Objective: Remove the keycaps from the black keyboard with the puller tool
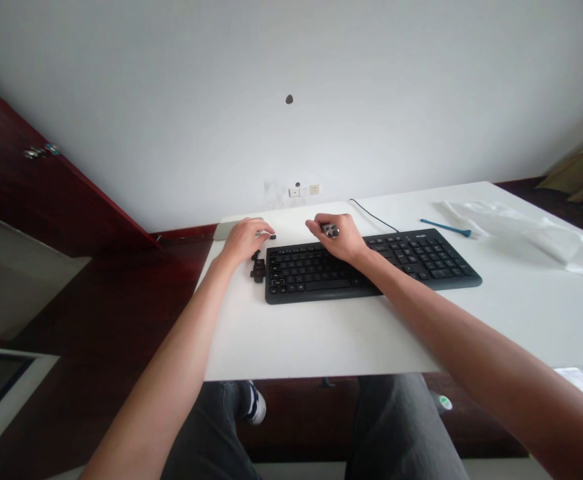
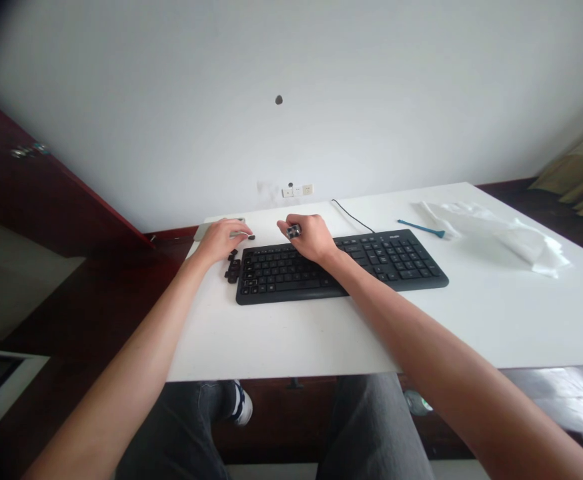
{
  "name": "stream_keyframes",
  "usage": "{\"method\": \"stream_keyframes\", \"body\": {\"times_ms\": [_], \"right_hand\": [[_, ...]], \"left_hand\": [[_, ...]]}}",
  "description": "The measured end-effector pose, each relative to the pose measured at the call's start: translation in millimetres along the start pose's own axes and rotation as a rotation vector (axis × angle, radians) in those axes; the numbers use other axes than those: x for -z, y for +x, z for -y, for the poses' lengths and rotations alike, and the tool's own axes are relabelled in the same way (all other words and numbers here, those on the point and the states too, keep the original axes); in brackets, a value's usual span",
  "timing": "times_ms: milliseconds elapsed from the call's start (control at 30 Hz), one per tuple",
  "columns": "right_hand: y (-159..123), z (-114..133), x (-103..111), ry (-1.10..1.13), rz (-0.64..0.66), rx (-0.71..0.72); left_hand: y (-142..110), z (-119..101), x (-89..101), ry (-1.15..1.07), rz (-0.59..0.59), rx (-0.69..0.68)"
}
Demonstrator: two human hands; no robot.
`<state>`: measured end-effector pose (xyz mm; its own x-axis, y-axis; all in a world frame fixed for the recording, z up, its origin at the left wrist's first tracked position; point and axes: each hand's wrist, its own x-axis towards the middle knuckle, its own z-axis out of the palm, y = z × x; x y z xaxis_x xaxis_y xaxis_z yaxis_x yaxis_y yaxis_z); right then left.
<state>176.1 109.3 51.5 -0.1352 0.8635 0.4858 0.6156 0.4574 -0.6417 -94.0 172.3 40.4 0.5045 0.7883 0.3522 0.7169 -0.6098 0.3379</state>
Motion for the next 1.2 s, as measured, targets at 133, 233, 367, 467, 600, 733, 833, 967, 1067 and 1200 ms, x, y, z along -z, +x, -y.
{"method": "stream_keyframes", "body": {"times_ms": [133, 233, 367, 467, 600, 733, 833, 967, 1067, 1200], "right_hand": [[0, -5, 1, 0.046, 0.021, 0.031], [0, -9, 0, 0.085, 0.077, 0.066], [-1, -9, -5, 0.128, 0.061, 0.058], [3, -2, -11, 0.19, 0.05, -0.045], [16, 18, -21, 0.252, 0.118, -0.141], [27, 32, -36, 0.223, 0.118, -0.129], [25, 30, -47, 0.183, 0.042, -0.164], [14, 24, -60, 0.07, 0.05, -0.128], [9, 23, -67, 0.028, 0.063, -0.092], [8, 21, -71, -0.069, 0.06, -0.096]], "left_hand": [[-6, -15, 12.2, -0.114, 0.091, 0.026], [-11, -23, 16.1, -0.128, 0.181, 0.031], [-13, -27, 14.9, -0.084, 0.237, 0.023], [-12, -27, 12.3, -0.065, 0.234, 0.004], [-12, -29, 10.5, -0.047, 0.232, -0.013], [-14, -32, 11.4, -0.039, 0.236, -0.025], [-16, -35, 11.5, -0.027, 0.238, -0.025], [-17, -35, 10.0, -0.005, 0.234, -0.023], [-18, -33, 8.1, -0.006, 0.238, -0.025], [-18, -30, 5.5, -0.019, 0.228, -0.026]]}}
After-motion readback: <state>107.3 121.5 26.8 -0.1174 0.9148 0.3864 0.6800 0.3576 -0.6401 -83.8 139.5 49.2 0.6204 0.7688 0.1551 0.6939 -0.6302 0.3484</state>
